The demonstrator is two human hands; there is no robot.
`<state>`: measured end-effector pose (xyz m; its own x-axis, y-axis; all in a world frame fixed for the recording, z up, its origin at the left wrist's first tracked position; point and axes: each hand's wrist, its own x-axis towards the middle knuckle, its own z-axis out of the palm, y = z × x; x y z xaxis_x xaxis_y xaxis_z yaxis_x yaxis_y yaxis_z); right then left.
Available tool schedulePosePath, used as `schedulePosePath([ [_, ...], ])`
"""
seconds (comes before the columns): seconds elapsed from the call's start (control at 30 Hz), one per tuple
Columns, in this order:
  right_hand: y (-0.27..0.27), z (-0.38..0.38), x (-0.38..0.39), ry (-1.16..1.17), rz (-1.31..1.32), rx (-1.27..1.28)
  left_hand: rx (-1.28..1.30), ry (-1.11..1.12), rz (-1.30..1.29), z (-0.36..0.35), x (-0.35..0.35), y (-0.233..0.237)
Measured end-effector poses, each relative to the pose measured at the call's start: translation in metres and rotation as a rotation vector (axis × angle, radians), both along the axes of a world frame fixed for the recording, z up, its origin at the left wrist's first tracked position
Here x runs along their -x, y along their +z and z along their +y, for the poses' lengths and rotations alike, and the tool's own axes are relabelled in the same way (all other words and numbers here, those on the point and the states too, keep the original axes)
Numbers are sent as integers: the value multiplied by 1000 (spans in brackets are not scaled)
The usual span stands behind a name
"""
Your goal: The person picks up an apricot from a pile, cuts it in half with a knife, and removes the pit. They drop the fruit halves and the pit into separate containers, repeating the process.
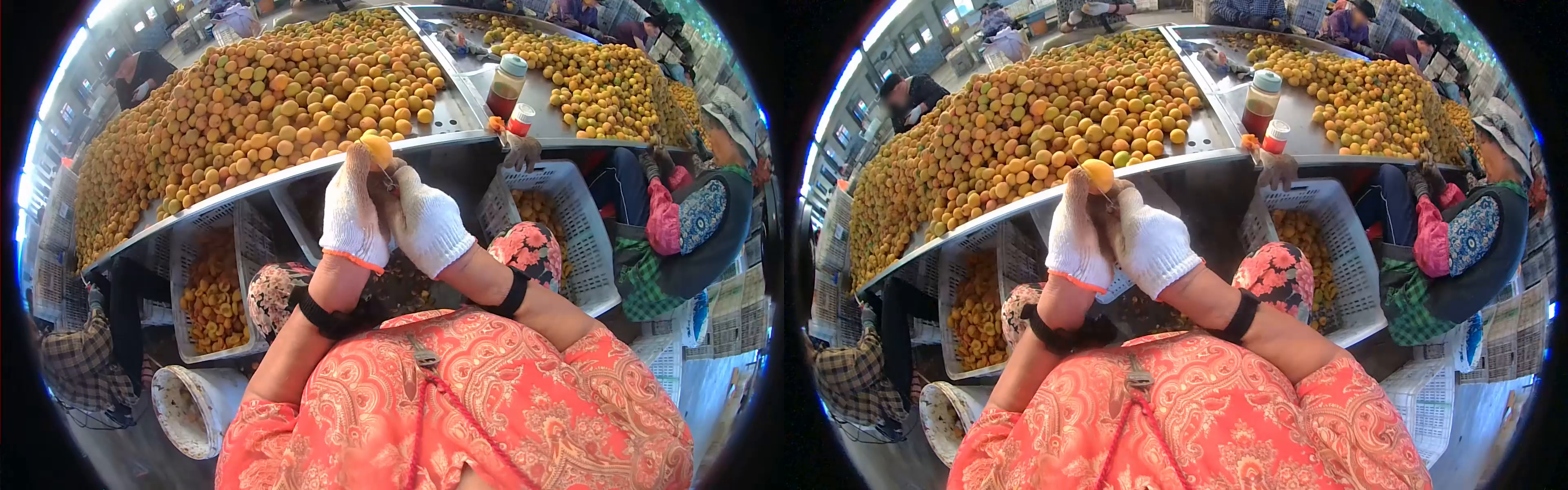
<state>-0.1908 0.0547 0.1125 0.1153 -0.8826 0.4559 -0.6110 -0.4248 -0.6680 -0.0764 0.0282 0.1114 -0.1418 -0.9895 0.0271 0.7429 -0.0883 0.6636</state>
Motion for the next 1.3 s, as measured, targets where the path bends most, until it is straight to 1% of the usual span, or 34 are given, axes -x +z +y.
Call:
schedulePosePath([
  [0.03, -3, -3, 1, -3, -4, -2, -2, -3, -4, -1, 0, 2],
  [0.1, -6, -6, 4, 55, -104, 113, -56, 17, -46, 0, 0, 7],
  [0.13, -3, -5, 8, 57, -105, 112, -57, 19, -47, -3, -2, 6],
  [0.2, 11, 2, 17, 107, -143, -27, 114, -51, -14, -12, -9, 1],
  [0.23, 19, 5, 20, 112, -143, -24, 117, -46, -14, -16, -13, -3],
  [0.3, 32, 11, 25, 56, -216, -89, 51, 59, -51, -20, -16, -2],
  [0.33, 32, 9, 27, 80, -310, -8, 72, 96, -69, -13, -14, 1],
  [0.37, 37, 8, 29, 74, -311, -3, 76, 89, -70, -8, -14, 5],
  [0.43, 50, 8, 32, 22, -318, 81, 218, 7, -219, 4, -11, 12],
  [0.47, 51, 7, 33, 21, -323, 81, 253, -20, -298, 12, -13, 18],
  [0.5, 52, 6, 32, 13, -324, 86, 258, -29, -299, 17, -11, 23],
  [0.57, 51, 7, 29, 61, -401, 25, 286, -57, -457, 28, -9, 31],
  [0.6, 50, 7, 27, 87, -402, 66, 317, -49, -551, 32, -8, 34],
  [0.63, 51, 8, 27, 86, -404, 68, 319, -51, -553, 35, -8, 36],
  [0.7, 54, 8, 27, 107, -389, 16, 348, 29, -701, 39, -8, 37],
  [0.73, 54, 7, 26, 108, -391, 17, 349, 30, -703, 39, -8, 37],
  [0.8, 51, 2, 24, 74, -340, -19, 583, 188, -957, 39, -5, 34],
  [0.83, 48, 0, 22, 75, -341, -21, 582, 188, -959, 39, -2, 30],
  [0.9, 41, -6, 20, 89, -449, -74, 331, 86, -583, 37, 5, 22],
  [0.93, 38, -9, 19, 92, -448, -75, 190, 23, -418, 38, 9, 23],
  [0.97, 35, -10, 17, 90, -479, -46, 186, 26, -417, 38, 13, 22],
  [1.03, 34, -10, 15, 88, -509, -21, 67, 23, -155, 35, 18, 20],
  [1.07, 36, -9, 14, 60, -472, -7, 62, 25, -153, 35, 20, 20],
  [1.13, 32, -11, 14, 30, -435, -4, -43, 37, -198, 34, 23, 21],
  [1.17, 27, -15, 14, 23, -403, 45, -53, 38, -198, 31, 20, 15],
  [1.2, 23, -17, 14, 17, -370, 94, -128, -35, -102, 28, 15, 8],
  [1.23, 21, -18, 14, 18, -369, 85, -204, -105, -5, 26, 12, 3],
  [1.3, 17, -20, 15, 8, -281, 153, -271, -61, -27, 23, 18, 2],
])
